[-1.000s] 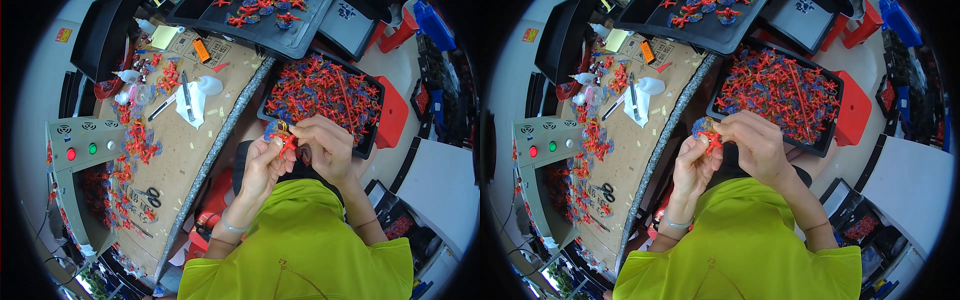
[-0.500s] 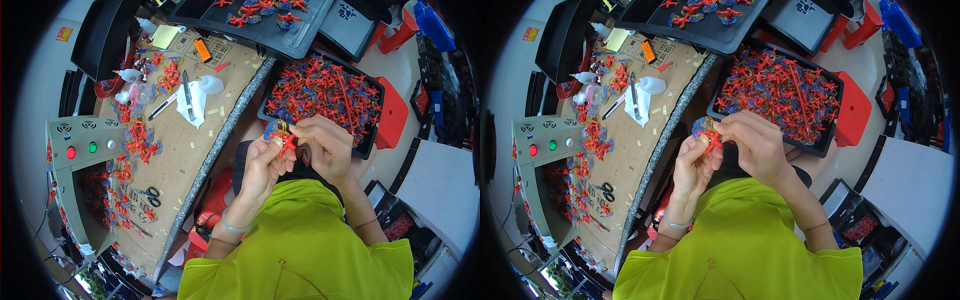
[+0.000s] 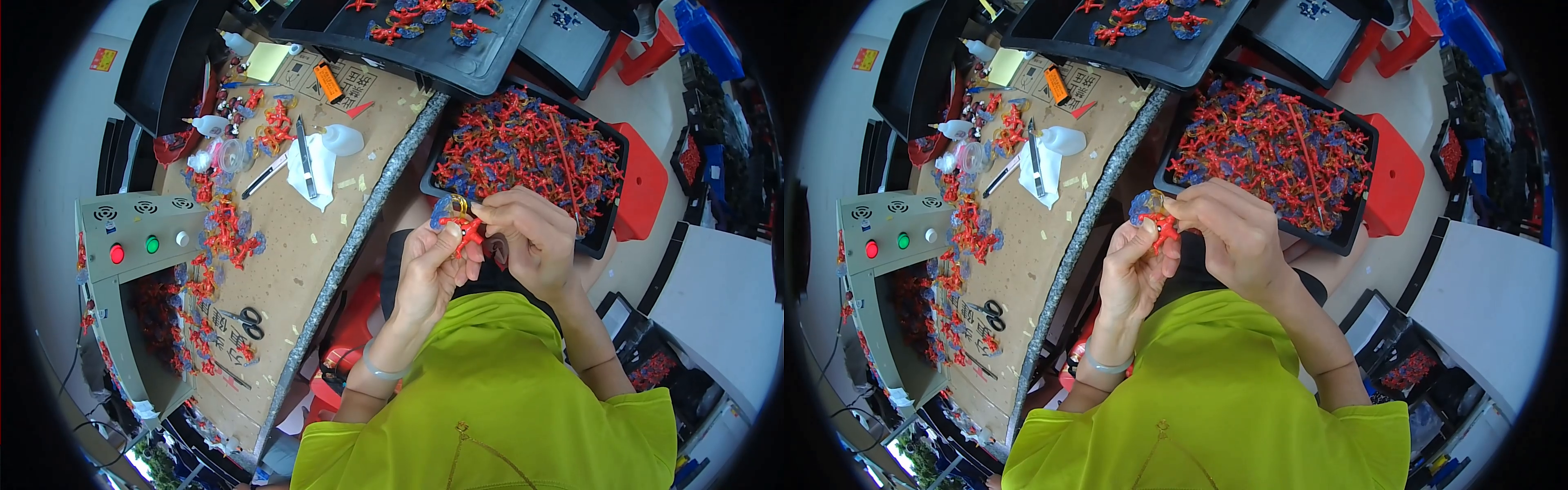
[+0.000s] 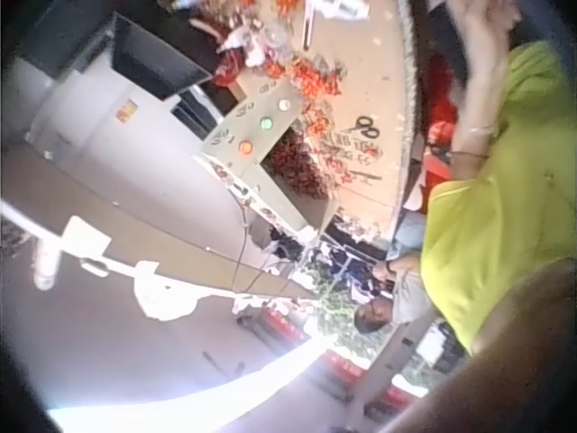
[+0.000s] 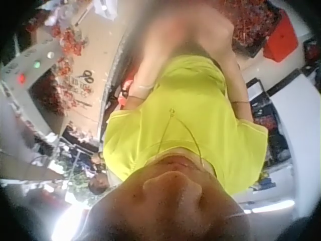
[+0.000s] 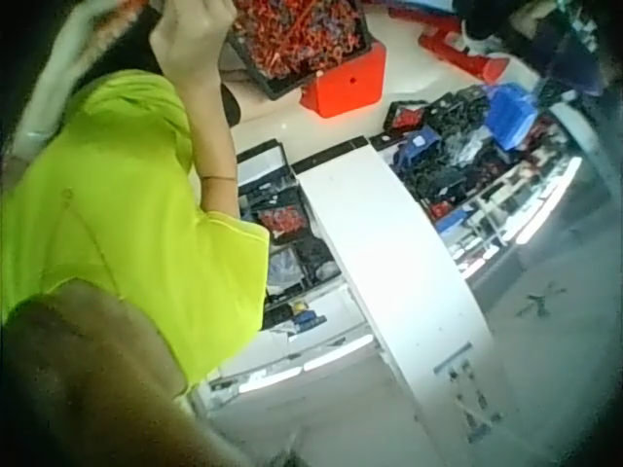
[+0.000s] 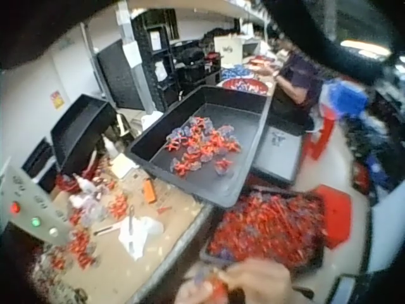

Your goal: The person assembles small plastic toy figurines by gluing components together with a glue bottle and applying finishing touches with a brush.

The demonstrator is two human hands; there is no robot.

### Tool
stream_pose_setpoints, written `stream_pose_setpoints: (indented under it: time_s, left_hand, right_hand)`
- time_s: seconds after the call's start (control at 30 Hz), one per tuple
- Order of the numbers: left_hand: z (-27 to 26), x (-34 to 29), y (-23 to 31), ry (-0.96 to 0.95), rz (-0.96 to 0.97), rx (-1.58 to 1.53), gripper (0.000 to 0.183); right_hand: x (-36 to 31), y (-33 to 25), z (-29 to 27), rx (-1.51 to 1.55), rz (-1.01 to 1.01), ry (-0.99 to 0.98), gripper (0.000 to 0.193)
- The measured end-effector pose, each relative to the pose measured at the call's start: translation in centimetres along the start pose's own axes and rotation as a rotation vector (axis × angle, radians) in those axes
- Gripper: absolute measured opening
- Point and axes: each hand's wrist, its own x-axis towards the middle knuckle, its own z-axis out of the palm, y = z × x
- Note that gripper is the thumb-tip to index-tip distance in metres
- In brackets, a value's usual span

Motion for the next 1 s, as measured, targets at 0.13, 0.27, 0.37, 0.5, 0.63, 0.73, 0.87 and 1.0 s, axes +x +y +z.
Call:
stream_pose_setpoints:
  time_s: [0.13,0.27,0.37,0.5,0.63,0.73,0.87,1.0]
  left_hand:
    - [0.2,0.06,0.06,0.011,0.0,0.008,0.032]
    - [0.3,0.06,0.06,0.01,0.008,0.007,0.032]
    - [0.3,0.04,0.1,0.014,0.005,0.007,0.032]
    - [-0.19,0.15,0.05,-0.063,0.001,-0.011,0.022]
    - [0.32,0.15,0.15,0.004,0.01,0.005,0.029]
    - [0.36,0.18,0.22,0.001,0.013,0.006,0.029]
    - [0.4,0.2,0.18,0.002,0.012,0.005,0.03]
    - [0.39,0.19,0.15,0.003,0.019,0.016,0.031]
  right_hand:
    - [0.08,0.09,-0.06,-0.004,-0.006,0.001,0.035]
    - [0.12,0.08,-0.09,-0.009,-0.012,0.005,0.035]
    - [0.16,0.1,-0.05,-0.013,-0.019,0.01,0.035]
    - [0.16,0.03,-0.09,-0.009,-0.011,0.008,0.035]
    - [0.19,0.04,-0.08,0.002,0.002,0.008,0.034]
    - [0.28,0.05,-0.1,-0.008,-0.014,0.013,0.033]
    - [0.28,0.07,-0.1,-0.009,-0.01,0.015,0.032]
    - [0.18,0.09,-0.06,-0.009,0.002,0.016,0.032]
